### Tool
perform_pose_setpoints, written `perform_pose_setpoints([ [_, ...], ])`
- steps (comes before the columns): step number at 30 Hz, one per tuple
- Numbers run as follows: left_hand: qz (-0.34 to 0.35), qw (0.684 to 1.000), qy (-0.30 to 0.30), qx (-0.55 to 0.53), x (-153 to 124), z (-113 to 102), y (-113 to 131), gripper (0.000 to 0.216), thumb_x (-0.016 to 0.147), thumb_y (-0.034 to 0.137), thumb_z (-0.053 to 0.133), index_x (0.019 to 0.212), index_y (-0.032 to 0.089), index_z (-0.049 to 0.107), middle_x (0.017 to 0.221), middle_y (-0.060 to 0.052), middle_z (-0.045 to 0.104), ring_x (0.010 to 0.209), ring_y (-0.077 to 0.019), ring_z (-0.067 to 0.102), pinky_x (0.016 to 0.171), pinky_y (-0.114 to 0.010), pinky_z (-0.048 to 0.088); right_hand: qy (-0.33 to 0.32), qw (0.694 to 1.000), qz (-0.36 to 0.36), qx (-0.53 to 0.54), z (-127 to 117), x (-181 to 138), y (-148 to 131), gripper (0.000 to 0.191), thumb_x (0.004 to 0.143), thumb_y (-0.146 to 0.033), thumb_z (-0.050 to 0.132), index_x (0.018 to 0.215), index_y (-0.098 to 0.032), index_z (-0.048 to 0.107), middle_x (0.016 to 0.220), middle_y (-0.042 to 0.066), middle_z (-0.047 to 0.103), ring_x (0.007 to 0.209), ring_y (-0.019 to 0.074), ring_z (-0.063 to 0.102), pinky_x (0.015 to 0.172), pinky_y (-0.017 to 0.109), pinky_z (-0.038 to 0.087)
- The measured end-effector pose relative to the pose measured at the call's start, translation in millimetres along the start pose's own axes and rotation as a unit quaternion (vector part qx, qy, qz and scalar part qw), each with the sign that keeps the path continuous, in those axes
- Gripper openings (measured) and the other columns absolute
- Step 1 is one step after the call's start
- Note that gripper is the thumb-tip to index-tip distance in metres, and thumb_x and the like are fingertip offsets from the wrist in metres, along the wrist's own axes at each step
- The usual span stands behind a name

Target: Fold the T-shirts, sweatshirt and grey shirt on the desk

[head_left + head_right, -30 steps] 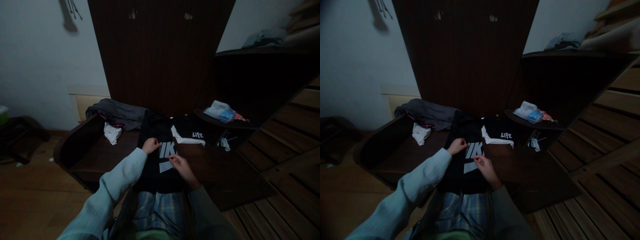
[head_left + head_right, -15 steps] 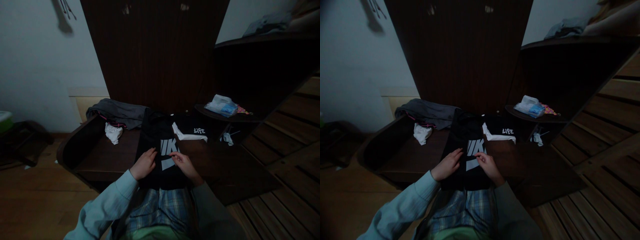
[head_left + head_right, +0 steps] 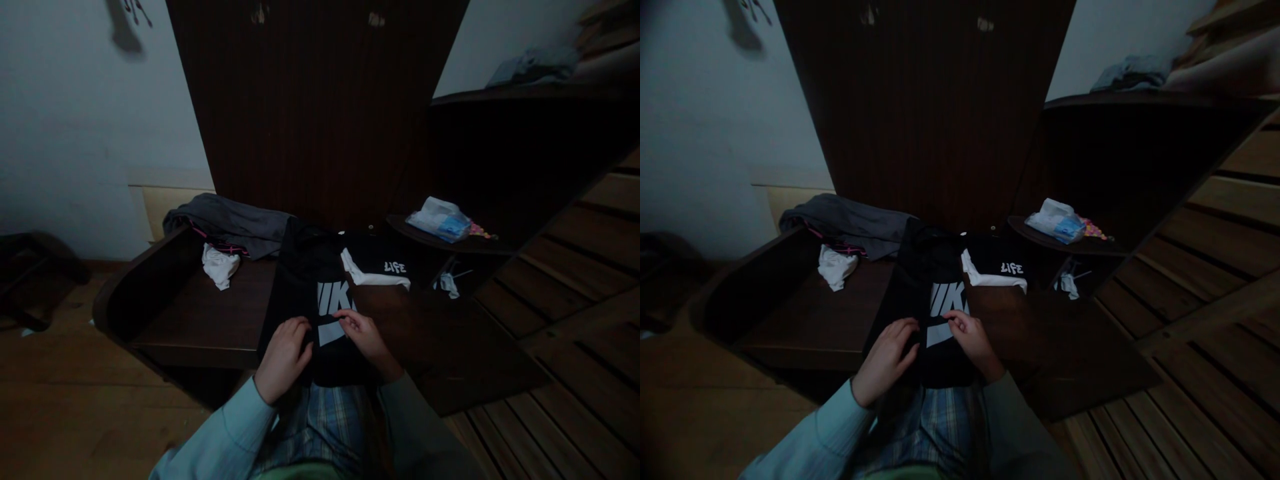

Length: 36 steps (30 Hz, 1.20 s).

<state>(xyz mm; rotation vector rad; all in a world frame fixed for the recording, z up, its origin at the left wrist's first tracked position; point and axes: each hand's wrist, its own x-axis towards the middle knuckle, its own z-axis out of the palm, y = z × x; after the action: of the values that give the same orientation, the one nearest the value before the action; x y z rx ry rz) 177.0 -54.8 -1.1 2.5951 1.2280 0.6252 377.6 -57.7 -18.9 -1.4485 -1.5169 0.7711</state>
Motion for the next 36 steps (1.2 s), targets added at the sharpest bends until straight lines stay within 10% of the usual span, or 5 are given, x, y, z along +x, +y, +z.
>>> perform_pose_setpoints([
  [15,-0.035,0.99,0.084,-0.111,-23,9,22,0.013,0.082,0.02,0.043,0.08,0.019,0.056,0.082,-0.004,0.056,0.08,-0.018,0.052,0.072,-0.032,0.042,0.032,0.999,-0.001,0.026,0,-1,-6,0.025,0.067,-0.037,0.052,0.077,-0.017,0.063,0.048,-0.005,0.04,0.044,0.0085,0.038,0.044,0.021,0.029],
  [21,-0.11,0.964,0.147,-0.193,-64,4,-12,0.021,0.084,0.031,0.041,0.077,0.018,0.057,0.075,-0.004,0.059,0.072,-0.0157,0.056,0.066,-0.026,0.046,0.134,0.983,0.054,0.112,-17,-57,2,0.027,0.073,-0.042,0.051,0.078,-0.017,0.061,0.049,-0.004,0.045,0.046,0.0099,0.043,0.045,0.021,0.035],
  [28,-0.233,0.935,0.118,-0.241,-104,8,-76,0.032,0.073,0.045,0.051,0.089,0.018,0.059,0.085,-0.006,0.064,0.082,-0.0203,0.06,0.076,-0.033,0.048,0.117,0.979,0.155,0.063,-26,-123,39,0.035,0.065,-0.048,0.058,0.087,-0.021,0.064,0.094,0.006,0.064,0.091,0.0219,0.057,0.079,0.031,0.047],
  [36,-0.304,0.852,0.036,-0.424,-85,29,-69,0.043,0.059,0.051,0.062,0.086,0.017,0.063,0.089,-0.006,0.067,0.088,-0.0223,0.06,0.082,-0.032,0.046,0.135,0.944,0.274,0.122,10,-120,70,0.049,0.062,-0.052,0.059,0.096,-0.018,0.064,0.11,0.009,0.061,0.108,0.026,0.051,0.094,0.038,0.038],
])
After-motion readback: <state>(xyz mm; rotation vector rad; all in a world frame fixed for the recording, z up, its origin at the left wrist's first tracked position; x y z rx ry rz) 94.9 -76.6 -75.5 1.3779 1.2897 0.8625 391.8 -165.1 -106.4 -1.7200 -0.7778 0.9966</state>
